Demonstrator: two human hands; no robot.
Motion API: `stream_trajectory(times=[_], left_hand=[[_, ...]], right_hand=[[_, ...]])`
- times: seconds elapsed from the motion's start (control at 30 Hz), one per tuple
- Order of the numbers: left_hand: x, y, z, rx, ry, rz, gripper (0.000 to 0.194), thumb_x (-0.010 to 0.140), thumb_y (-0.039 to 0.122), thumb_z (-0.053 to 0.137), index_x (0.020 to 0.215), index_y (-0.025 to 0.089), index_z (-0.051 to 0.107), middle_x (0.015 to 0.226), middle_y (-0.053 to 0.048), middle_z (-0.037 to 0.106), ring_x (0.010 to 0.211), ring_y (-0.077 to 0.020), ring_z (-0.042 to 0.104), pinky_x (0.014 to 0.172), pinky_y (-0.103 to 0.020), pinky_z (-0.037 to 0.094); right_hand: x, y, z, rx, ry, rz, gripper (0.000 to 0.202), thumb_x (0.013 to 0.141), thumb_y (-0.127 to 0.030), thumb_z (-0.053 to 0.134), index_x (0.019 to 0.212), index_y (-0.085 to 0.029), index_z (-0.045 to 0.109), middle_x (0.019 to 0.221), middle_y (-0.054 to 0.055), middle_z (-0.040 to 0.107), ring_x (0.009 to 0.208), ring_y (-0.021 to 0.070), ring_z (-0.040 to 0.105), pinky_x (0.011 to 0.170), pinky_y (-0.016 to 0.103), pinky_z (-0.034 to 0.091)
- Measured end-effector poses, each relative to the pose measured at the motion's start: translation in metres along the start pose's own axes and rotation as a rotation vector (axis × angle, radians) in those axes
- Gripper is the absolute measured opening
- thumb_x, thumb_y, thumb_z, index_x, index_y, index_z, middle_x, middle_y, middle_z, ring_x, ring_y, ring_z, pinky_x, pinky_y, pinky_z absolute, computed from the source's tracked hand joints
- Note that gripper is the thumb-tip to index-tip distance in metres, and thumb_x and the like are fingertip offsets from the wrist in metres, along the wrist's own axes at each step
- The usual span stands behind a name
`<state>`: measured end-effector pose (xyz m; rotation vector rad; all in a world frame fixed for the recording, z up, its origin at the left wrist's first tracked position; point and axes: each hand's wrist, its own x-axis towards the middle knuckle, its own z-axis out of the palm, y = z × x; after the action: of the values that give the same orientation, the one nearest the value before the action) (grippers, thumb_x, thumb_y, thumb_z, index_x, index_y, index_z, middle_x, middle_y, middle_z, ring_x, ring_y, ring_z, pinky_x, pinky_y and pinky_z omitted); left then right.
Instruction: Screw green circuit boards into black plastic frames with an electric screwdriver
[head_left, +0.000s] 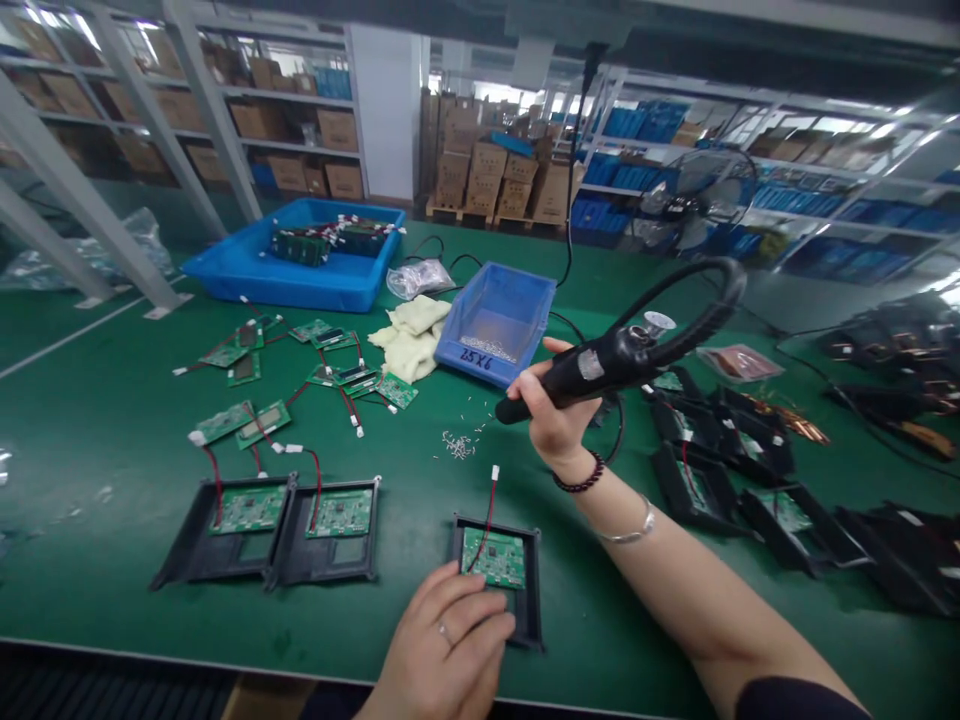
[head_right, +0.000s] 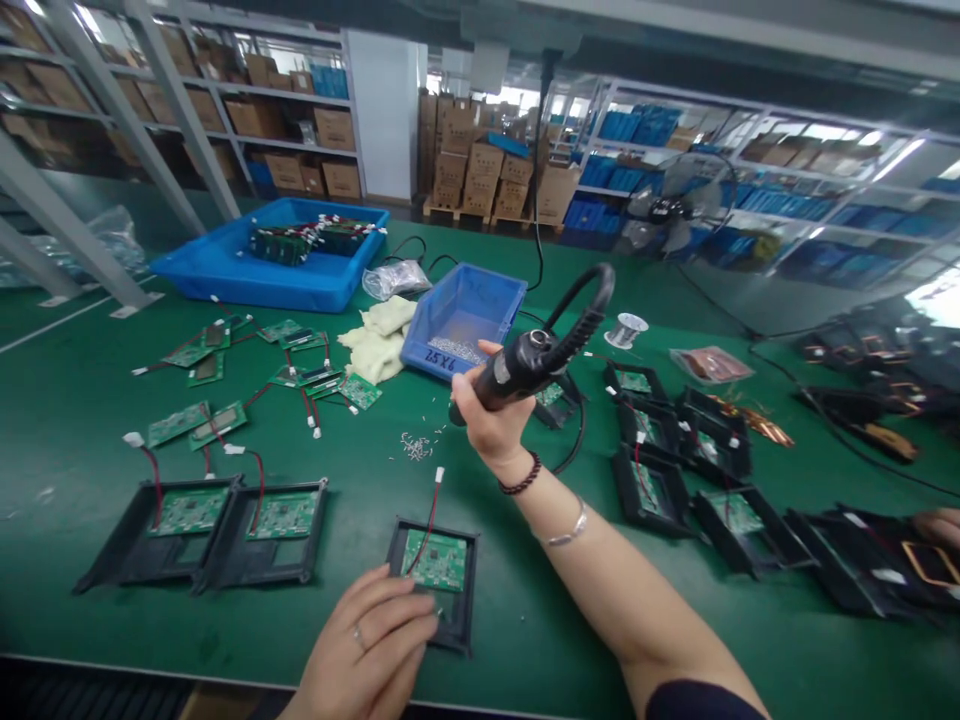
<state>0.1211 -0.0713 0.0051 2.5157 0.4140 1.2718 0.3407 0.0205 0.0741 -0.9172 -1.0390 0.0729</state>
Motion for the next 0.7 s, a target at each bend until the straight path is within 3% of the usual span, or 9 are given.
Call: stream_trajectory(times=[0.2, 0.3, 0.4, 0.57, 0.7], left_hand=[[0.004, -0.002, 0.000, -0.065, 0.057, -0.024, 0.024, 0.086, 0.005, 0.052, 0.099, 0.019, 0.068, 0.087, -0.003, 0.077, 0.085, -0.0165, 0.072, 0.093, -0.034, 0.056], [0.008, -0.002, -0.006, -0.074, 0.066, -0.069, 0.023, 0.087, 0.005, 0.054, 0.100, 0.019, 0.068, 0.087, -0.003, 0.077, 0.086, -0.0169, 0.071, 0.095, -0.035, 0.055], [0.017, -0.006, -0.014, -0.013, 0.157, -0.163, 0.020, 0.090, 0.007, 0.055, 0.100, 0.020, 0.067, 0.083, -0.002, 0.076, 0.081, -0.0165, 0.071, 0.091, -0.034, 0.056], [0.043, -0.011, -0.021, 0.042, 0.205, -0.278, 0.012, 0.097, 0.025, 0.059, 0.103, 0.018, 0.067, 0.086, -0.004, 0.075, 0.083, -0.0194, 0.070, 0.083, -0.035, 0.058], [0.054, -0.007, -0.014, 0.016, 0.193, -0.215, 0.023, 0.097, 0.036, 0.060, 0.104, 0.016, 0.068, 0.089, -0.006, 0.075, 0.085, -0.0202, 0.070, 0.082, -0.035, 0.057]], right_hand=[[-0.005, -0.009, 0.002, 0.035, -0.041, -0.010, 0.032, 0.081, -0.025, 0.070, 0.111, -0.025, 0.059, 0.061, -0.008, 0.062, 0.047, 0.0155, 0.059, 0.052, 0.033, 0.051], [-0.001, -0.039, -0.004, 0.069, -0.048, -0.036, 0.033, 0.081, -0.031, 0.071, 0.112, -0.030, 0.059, 0.061, -0.008, 0.060, 0.046, 0.0156, 0.058, 0.050, 0.033, 0.050], [0.002, -0.085, -0.016, 0.154, -0.042, -0.056, 0.034, 0.079, -0.038, 0.075, 0.111, -0.034, 0.063, 0.059, -0.008, 0.056, 0.042, 0.0151, 0.051, 0.047, 0.035, 0.049], [-0.012, -0.150, -0.053, 0.229, -0.073, 0.172, 0.039, 0.077, -0.040, 0.081, 0.111, -0.037, 0.064, 0.059, -0.006, 0.050, 0.042, 0.0154, 0.041, 0.046, 0.039, 0.044], [-0.031, -0.165, -0.075, 0.260, -0.026, 0.321, 0.032, 0.084, -0.043, 0.075, 0.112, -0.040, 0.061, 0.056, -0.007, 0.043, 0.039, 0.0140, 0.036, 0.046, 0.040, 0.041]])
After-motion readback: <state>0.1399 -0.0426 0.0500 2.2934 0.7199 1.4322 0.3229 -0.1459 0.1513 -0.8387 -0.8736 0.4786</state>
